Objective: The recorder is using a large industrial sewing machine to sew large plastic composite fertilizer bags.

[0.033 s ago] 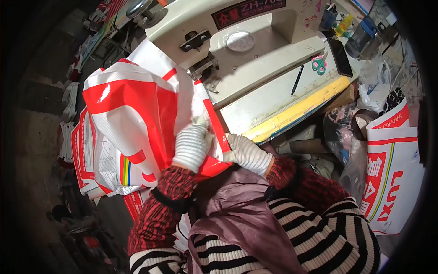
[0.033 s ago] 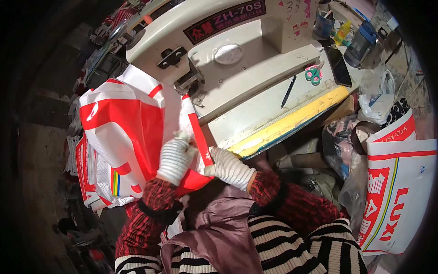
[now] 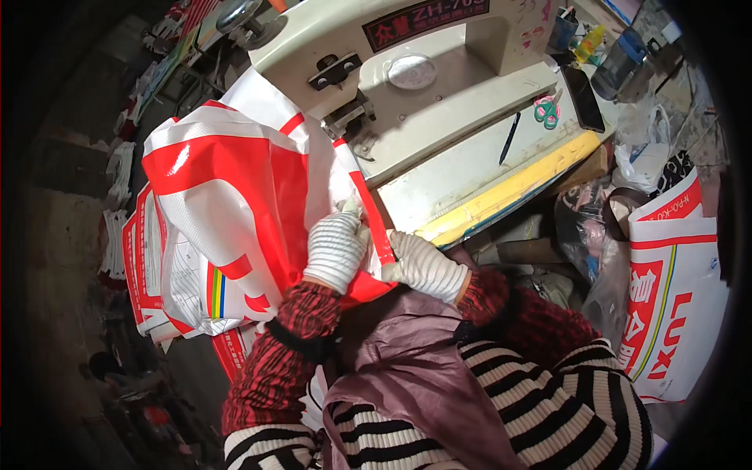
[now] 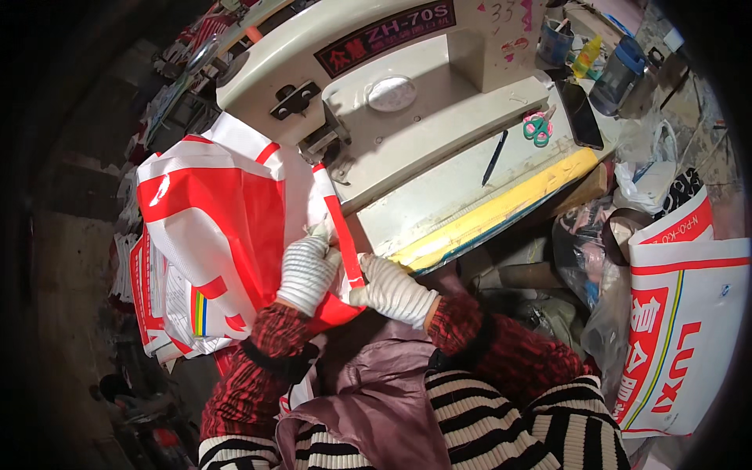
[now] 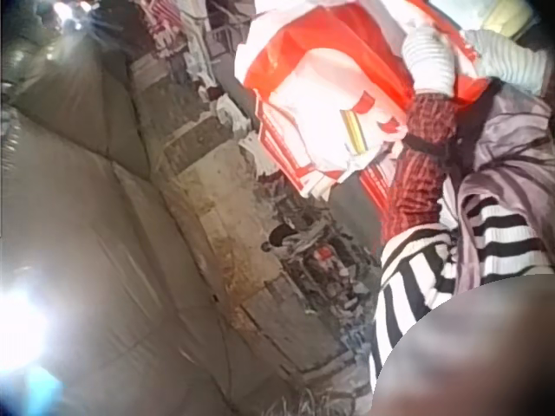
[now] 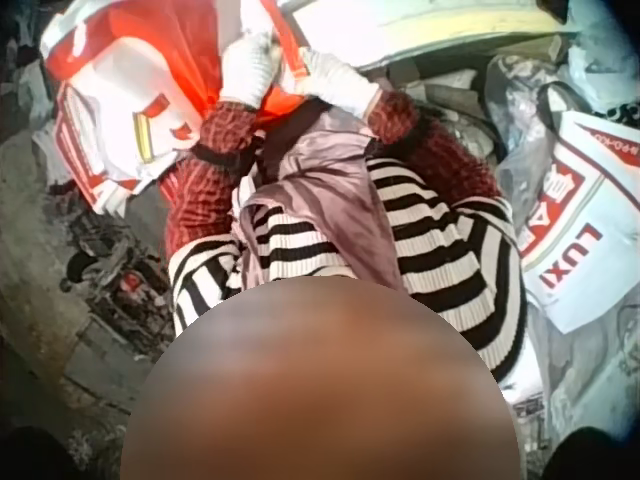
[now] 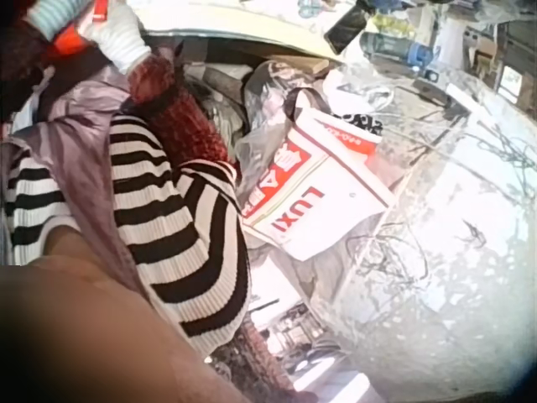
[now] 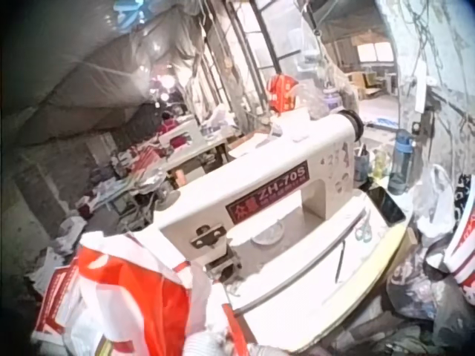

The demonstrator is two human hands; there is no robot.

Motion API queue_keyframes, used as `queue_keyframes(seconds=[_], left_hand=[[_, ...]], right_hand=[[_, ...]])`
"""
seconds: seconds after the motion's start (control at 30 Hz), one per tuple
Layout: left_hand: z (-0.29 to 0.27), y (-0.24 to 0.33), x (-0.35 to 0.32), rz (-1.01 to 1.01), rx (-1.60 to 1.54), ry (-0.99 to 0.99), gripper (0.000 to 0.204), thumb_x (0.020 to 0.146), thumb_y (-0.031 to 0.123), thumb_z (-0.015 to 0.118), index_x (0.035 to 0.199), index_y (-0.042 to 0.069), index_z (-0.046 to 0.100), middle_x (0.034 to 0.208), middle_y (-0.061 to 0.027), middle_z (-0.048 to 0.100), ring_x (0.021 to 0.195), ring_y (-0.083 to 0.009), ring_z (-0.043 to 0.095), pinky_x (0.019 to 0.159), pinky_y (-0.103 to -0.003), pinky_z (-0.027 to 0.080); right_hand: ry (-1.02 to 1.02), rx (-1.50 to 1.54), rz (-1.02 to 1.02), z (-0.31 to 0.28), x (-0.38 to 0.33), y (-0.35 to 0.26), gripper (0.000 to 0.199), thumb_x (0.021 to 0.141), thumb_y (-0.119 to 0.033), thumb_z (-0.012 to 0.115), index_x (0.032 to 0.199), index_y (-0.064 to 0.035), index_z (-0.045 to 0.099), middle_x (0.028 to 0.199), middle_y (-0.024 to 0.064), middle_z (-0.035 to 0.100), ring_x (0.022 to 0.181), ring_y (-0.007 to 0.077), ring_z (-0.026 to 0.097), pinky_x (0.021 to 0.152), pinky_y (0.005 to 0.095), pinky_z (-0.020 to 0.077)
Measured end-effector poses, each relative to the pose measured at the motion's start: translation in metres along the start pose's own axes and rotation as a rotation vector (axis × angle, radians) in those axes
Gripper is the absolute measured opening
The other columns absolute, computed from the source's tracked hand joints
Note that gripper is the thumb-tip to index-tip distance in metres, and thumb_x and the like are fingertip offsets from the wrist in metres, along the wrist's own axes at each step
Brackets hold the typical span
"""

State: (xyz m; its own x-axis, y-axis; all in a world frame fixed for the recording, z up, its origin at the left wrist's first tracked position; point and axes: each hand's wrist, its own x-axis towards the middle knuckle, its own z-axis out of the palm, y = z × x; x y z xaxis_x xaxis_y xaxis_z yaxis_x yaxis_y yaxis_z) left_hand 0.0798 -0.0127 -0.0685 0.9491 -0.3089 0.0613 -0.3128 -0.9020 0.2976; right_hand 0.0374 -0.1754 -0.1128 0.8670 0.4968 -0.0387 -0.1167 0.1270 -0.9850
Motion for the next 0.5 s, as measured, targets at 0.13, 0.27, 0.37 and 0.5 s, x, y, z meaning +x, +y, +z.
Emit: queue_keyframes(seconds=[0.13,0.27,0.37,0.5], left_hand=[[0.013,0.008,0.000,-0.257,-0.329,-0.039,0.020,0.077,0.015,0.062,0.093,0.003,0.064,0.081,-0.0191,0.064,0.075,-0.0352,0.063,0.069,-0.041,0.050],[0.013,0.001,-0.015,-0.089,-0.446,-0.105,0.026,0.079,0.013,0.061,0.103,0.002,0.063,0.092,-0.0197,0.064,0.083,-0.0355,0.063,0.074,-0.039,0.050],[0.012,0.001,-0.011,-0.106,-0.532,-0.195,0.030,0.079,0.011,0.060,0.108,0.003,0.062,0.095,-0.0180,0.064,0.085,-0.0318,0.063,0.076,-0.037,0.050],[0.009,-0.012,-0.009,-0.330,-0.651,-0.173,0.043,0.072,0.005,0.064,0.114,0.003,0.055,0.100,-0.0163,0.060,0.093,-0.0257,0.060,0.083,-0.034,0.049]], right_hand=[[0.003,0.287,-0.035,-0.003,-0.005,0.011,0.029,0.077,-0.021,0.068,0.096,-0.0018,0.057,0.083,0.0067,0.063,0.079,0.0162,0.057,0.077,0.0299,0.0455],[0.068,0.626,0.139,-0.024,0.016,0.006,0.027,0.089,-0.020,0.058,0.110,-0.0024,0.061,0.083,0.0008,0.064,0.073,0.0061,0.056,0.068,0.0210,0.0454],[0.123,0.419,0.196,-0.041,0.038,0.020,0.026,0.089,-0.025,0.058,0.105,-0.0046,0.062,0.081,0.0005,0.065,0.065,0.0071,0.055,0.061,0.0212,0.0448],[0.033,0.552,0.249,-0.031,0.036,0.006,0.025,0.088,-0.025,0.059,0.101,-0.0048,0.062,0.080,0.0018,0.065,0.066,0.0081,0.057,0.060,0.0220,0.0451]])
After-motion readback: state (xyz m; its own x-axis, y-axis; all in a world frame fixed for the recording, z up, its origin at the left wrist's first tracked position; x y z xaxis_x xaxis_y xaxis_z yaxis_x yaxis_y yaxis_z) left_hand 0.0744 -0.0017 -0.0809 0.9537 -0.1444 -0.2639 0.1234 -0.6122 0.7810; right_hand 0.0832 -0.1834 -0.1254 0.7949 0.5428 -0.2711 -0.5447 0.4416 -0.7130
